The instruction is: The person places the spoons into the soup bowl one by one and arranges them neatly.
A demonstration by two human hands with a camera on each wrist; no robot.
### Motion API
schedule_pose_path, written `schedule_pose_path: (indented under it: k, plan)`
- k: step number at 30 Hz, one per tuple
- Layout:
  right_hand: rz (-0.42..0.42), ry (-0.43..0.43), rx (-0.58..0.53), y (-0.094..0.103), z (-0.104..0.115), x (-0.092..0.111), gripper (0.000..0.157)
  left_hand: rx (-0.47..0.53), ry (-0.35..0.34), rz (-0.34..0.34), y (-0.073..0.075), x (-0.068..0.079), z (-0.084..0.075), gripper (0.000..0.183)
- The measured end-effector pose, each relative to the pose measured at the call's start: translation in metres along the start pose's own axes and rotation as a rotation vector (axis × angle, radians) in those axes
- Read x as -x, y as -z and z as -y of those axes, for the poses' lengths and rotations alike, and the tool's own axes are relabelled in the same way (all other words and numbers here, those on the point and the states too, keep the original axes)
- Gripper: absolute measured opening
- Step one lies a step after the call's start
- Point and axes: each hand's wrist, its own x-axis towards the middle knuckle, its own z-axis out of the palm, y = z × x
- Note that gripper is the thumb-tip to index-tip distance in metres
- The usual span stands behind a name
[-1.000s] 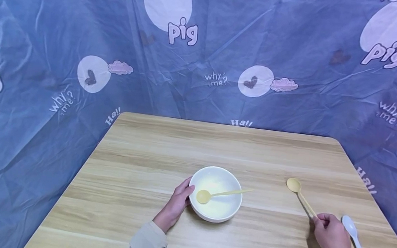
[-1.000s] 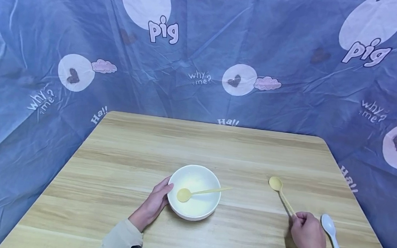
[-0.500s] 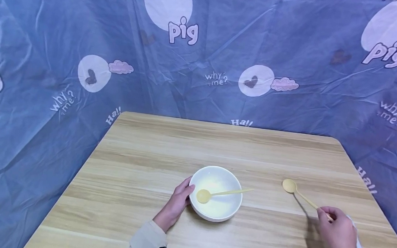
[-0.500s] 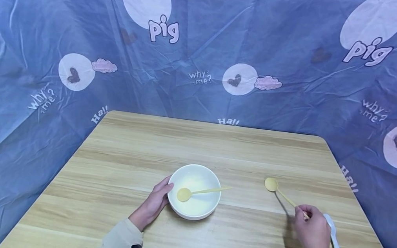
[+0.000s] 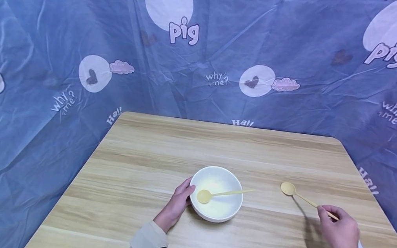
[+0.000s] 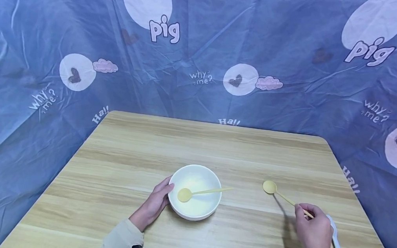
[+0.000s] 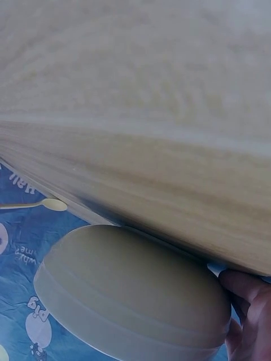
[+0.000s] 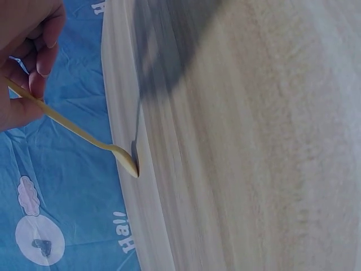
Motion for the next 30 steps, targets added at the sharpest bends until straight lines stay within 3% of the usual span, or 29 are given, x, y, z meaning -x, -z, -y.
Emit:
schedule_pose_path:
  k: [5, 11, 17, 30]
  plan:
    - [0.009, -0.046, -0.038, 0.0, 0.003, 0.0, 0.028, 0.002, -0.003, -0.005, 0.0, 0.0, 0.001, 0.053]
    - [0.038, -0.112, -0.107, 0.001, 0.005, -0.001, 0.016, -0.004, 0.003, -0.004, 0.001, 0.0, 0.001, 0.054]
    - [0.044, -0.158, -0.161, 0.001, 0.008, -0.001, 0.017, -0.002, 0.009, -0.002, 0.0, 0.0, 0.0, 0.054]
    - [-0.029, -0.156, -0.3, -0.002, 0.013, -0.001, 0.017, 0.002, 0.013, -0.009, -0.001, 0.0, 0.0, 0.054]
